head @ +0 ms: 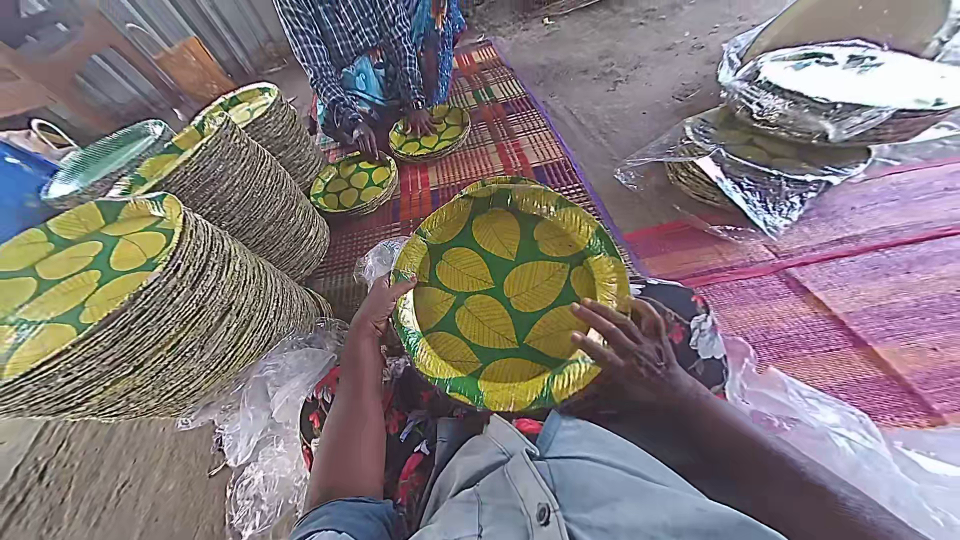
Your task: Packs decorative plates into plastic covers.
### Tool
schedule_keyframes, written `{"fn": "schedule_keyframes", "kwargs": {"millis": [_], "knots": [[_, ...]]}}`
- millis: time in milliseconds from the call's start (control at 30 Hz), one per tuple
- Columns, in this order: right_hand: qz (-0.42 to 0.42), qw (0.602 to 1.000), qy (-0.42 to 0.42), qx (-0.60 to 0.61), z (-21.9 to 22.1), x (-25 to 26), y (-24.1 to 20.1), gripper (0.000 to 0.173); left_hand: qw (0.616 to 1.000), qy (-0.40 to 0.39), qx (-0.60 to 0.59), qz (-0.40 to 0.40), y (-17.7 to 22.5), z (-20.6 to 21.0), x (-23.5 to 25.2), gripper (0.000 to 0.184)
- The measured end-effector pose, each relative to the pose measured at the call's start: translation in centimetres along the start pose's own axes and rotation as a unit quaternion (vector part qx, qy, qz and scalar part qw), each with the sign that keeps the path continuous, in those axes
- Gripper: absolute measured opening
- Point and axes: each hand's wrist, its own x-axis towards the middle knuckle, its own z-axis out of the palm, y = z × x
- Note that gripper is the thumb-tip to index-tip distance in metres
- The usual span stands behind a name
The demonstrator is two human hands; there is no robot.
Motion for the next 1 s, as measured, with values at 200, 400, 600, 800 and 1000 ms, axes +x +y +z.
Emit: {"fn": "schedule_keyframes", "kwargs": {"millis": [200, 400, 600, 800, 1000], "knots": [[-0.043, 0.999, 0.014, -0.019, -4.1, 0.6, 1.2, 0.032, 0.994, -0.009, 0.08, 0.067, 5.0, 0.5, -2.0, 0.056], [0.052, 0.967, 0.028, 0.247, -7.8, 1.4, -0.1, 0.027, 0.968, -0.03, 0.198, 0.154, 9.1, -1.2, 1.6, 0.026], [0.025, 0.942, 0.029, 0.334, -8.5, 0.9, -2.1, 0.022, 0.914, -0.08, 0.339, 0.208, 12.0, 0.9, 4.4, 0.026], [0.116, 0.907, 0.059, 0.401, -8.2, 0.0, -1.1, 0.022, 0.868, -0.129, 0.409, 0.249, 15.4, 3.4, 1.0, 0.022], [0.167, 0.918, 0.082, 0.35, -8.2, 0.4, -2.0, 0.025, 0.782, -0.018, 0.575, 0.24, 17.0, 3.7, -2.4, 0.025]]}}
